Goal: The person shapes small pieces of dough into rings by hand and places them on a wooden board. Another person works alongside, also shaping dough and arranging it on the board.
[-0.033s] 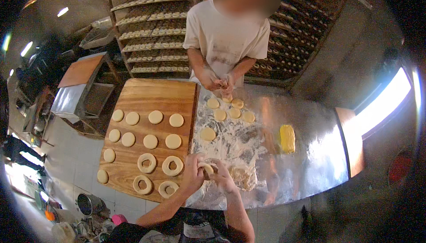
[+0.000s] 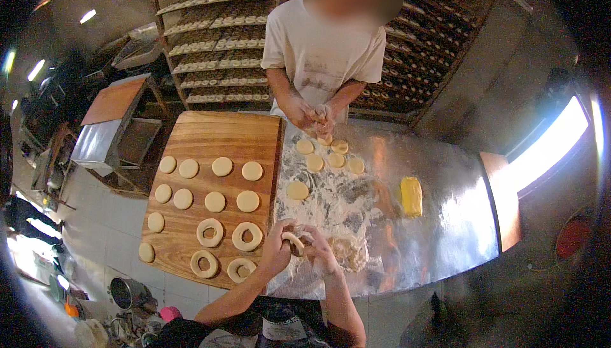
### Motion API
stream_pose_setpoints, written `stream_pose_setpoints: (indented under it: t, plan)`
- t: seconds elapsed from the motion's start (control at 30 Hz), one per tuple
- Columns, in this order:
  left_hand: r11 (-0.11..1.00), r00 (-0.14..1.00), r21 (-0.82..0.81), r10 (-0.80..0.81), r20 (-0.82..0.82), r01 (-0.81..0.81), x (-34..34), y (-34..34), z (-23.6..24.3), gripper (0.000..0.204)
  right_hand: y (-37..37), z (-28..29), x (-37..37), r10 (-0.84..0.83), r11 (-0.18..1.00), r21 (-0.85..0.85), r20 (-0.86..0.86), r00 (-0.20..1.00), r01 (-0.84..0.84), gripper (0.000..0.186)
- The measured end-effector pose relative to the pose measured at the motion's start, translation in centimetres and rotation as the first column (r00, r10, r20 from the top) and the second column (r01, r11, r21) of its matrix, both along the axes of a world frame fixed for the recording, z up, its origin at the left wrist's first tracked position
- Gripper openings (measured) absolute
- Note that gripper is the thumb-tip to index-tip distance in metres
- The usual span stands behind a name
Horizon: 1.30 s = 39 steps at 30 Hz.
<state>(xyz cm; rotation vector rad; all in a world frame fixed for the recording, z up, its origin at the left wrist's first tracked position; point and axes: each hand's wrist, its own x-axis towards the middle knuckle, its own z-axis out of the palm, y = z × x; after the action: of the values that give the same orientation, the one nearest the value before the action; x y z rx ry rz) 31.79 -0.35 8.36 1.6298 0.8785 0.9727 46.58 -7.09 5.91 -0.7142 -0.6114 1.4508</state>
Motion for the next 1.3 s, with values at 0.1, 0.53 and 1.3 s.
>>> stream_pose_setpoints:
  t: [0.1,0.53,1.3]
  plan:
    - [0.863,0.882,-0.426,-0.048,0.468,0.273,-1.0,-0.4,-0.6,0.038,-0.3,0.2,-0.4,-0.194,0.976,-0.124,-0.122,0.973,0.179,0.068]
    - [0.986,0.985,-0.03,0.163,0.058,-0.161,-12.4,3.3,-0.6,0.026,6.9,0.2,-12.7,0.0,1.0,0.021,0.233,0.972,-0.006,0.071]
    - [0.833,0.789,0.24,0.551,-0.271,-0.499,-26.6,3.3,0.3,0.025,13.7,2.1,-26.4,0.395,0.841,0.32,0.191,0.899,-0.437,0.067]
